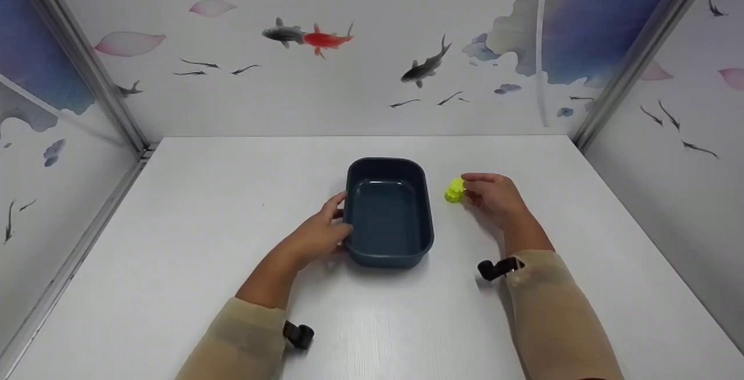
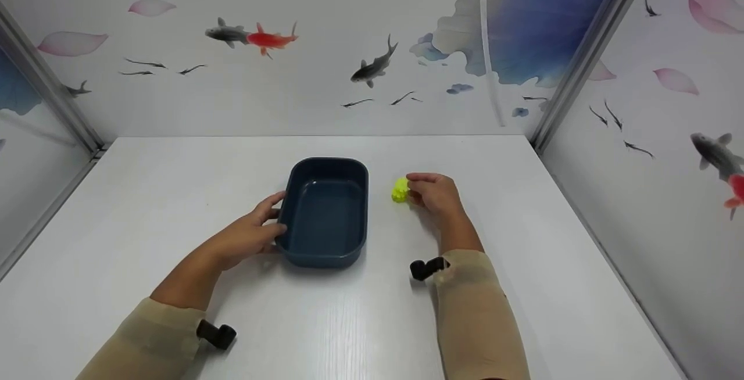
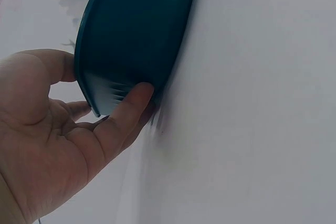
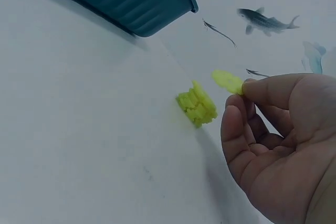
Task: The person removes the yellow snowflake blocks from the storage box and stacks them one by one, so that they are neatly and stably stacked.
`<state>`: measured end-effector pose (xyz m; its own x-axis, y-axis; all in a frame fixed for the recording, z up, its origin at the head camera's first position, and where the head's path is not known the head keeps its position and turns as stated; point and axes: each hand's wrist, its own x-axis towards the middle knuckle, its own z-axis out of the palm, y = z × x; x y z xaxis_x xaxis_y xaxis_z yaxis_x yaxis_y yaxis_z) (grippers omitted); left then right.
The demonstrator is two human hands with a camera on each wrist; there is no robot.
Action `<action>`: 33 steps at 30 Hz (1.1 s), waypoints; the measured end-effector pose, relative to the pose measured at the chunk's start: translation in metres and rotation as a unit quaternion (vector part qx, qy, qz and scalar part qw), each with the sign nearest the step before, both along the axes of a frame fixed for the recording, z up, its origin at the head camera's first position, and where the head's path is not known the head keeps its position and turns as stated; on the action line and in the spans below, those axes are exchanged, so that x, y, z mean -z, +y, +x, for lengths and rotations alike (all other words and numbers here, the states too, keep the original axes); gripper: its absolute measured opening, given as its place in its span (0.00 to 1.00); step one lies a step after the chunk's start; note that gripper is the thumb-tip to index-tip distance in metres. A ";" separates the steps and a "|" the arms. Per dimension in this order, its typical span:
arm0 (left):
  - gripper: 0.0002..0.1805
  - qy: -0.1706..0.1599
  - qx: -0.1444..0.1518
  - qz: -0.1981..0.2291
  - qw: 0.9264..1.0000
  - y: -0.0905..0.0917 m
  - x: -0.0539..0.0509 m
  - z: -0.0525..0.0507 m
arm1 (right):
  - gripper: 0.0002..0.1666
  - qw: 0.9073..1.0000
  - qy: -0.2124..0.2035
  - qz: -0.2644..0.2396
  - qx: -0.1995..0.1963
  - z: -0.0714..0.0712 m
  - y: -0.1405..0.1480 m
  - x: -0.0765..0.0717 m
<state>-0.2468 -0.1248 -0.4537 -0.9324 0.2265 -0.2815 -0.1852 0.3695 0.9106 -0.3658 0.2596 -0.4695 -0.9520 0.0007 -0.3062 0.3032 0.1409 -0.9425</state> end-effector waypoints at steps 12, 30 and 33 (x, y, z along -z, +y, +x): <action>0.46 0.007 0.002 -0.002 1.000 0.000 -0.003 0.000 | 0.21 0.999 -0.019 0.021 0.015 0.001 -0.001 0.006; 0.46 0.001 -0.002 0.006 1.000 -0.001 -0.002 -0.001 | 0.22 0.999 -0.012 0.033 0.015 0.000 -0.003 0.010; 0.45 0.001 -0.002 0.009 1.000 -0.001 0.000 0.000 | 0.23 0.999 -0.015 0.026 0.023 0.000 -0.004 0.010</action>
